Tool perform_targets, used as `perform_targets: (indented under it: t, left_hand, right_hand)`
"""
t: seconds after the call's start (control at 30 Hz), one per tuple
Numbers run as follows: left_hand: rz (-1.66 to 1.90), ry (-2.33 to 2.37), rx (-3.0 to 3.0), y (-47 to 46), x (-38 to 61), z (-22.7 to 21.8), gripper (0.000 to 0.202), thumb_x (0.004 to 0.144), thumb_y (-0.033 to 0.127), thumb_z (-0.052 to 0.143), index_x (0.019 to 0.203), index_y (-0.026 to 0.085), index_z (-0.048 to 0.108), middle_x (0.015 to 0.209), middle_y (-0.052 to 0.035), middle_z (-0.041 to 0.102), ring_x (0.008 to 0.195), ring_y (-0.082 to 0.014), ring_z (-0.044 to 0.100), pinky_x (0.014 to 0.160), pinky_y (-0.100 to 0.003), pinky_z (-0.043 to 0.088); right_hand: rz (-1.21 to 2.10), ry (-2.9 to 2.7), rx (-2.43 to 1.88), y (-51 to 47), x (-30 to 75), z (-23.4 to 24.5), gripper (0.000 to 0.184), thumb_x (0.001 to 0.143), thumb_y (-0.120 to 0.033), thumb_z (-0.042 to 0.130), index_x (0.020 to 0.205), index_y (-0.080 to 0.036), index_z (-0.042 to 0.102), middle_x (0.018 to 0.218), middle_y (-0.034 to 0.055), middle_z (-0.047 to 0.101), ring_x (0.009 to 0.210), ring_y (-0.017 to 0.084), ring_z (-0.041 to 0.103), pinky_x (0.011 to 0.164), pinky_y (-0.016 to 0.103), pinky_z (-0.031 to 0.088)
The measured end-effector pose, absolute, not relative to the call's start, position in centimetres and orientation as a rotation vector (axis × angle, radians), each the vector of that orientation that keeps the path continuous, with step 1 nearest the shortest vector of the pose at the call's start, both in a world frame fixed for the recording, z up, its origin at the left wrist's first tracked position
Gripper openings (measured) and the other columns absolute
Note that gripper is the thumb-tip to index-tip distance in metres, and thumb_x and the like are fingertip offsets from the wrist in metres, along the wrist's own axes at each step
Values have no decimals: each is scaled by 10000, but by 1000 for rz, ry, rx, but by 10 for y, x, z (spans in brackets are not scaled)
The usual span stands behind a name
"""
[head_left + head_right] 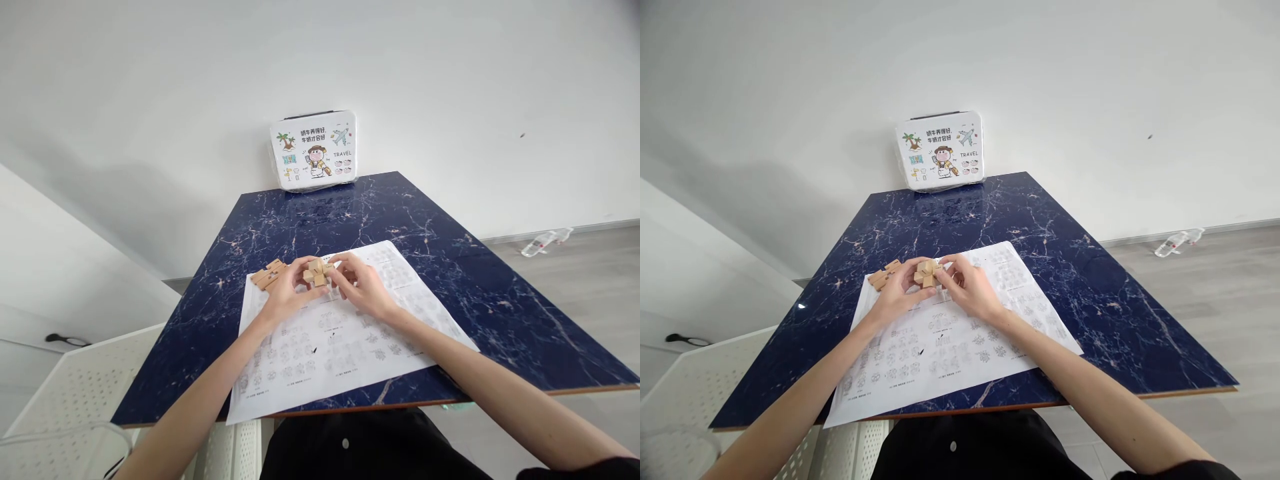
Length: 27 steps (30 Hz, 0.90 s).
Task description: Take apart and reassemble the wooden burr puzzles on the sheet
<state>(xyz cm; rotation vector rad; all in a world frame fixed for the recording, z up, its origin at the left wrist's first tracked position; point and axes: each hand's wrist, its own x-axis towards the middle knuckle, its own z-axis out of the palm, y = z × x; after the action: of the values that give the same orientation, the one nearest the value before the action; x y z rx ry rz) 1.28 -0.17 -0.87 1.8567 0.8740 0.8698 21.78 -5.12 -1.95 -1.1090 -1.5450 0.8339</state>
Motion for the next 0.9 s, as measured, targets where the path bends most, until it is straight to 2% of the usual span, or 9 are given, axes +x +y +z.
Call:
perform_targets:
  t: [0.13,0.33,0.47,0.63,0.8,0.9]
  left_hand:
    - [804,936,1868,-5,11,-7,634,781,381,883,1330,267,585,1199,-80,721,1050,-250,711,909,-415,592]
    - [785,959,1949,-6,10,3,553,784,396,868,1270,241,654,1202,-77,730,1059,-267,705,947,-438,569]
    - [788,917,1943,-6,10,7,481,793,416,850,1201,227,682,1185,-79,740,1094,-287,704,1000,-467,553]
    - [791,914,1957,-6,12,2,435,849,459,806,1197,227,686,1184,-84,745,1111,-292,707,1002,-461,553]
    - [950,1001,2129,-10,14,-11,648,754,436,908,1301,260,608,1244,-74,721,1106,-288,695,968,-452,562]
    - [1035,941,2250,-10,14,-16,663,757,406,914,1315,278,579,1281,-74,691,1060,-259,694,945,-433,573]
  right_hand:
    - [834,-1568,-1092,-49,219,-20,329,1028,-547,539,1030,-227,611,816,30,700,635,158,595,631,325,491]
    - [803,-1634,-1024,-53,218,-18,257,1056,-484,507,1028,-237,571,901,49,707,798,196,657,733,356,514]
    - [755,-1646,-1006,-53,217,-20,220,1059,-460,512,1025,-246,550,871,32,682,776,193,640,739,357,503]
    - [752,-1622,-1024,-51,217,-24,281,1043,-513,529,983,-239,547,870,41,693,744,190,628,710,346,488]
    - [825,-1516,-1196,-47,216,-29,356,1025,-573,512,908,-238,539,706,-2,629,618,168,561,610,318,425]
    - [941,-1460,-1266,-44,217,-30,410,1019,-605,504,841,-237,525,636,-18,579,567,156,524,584,315,402]
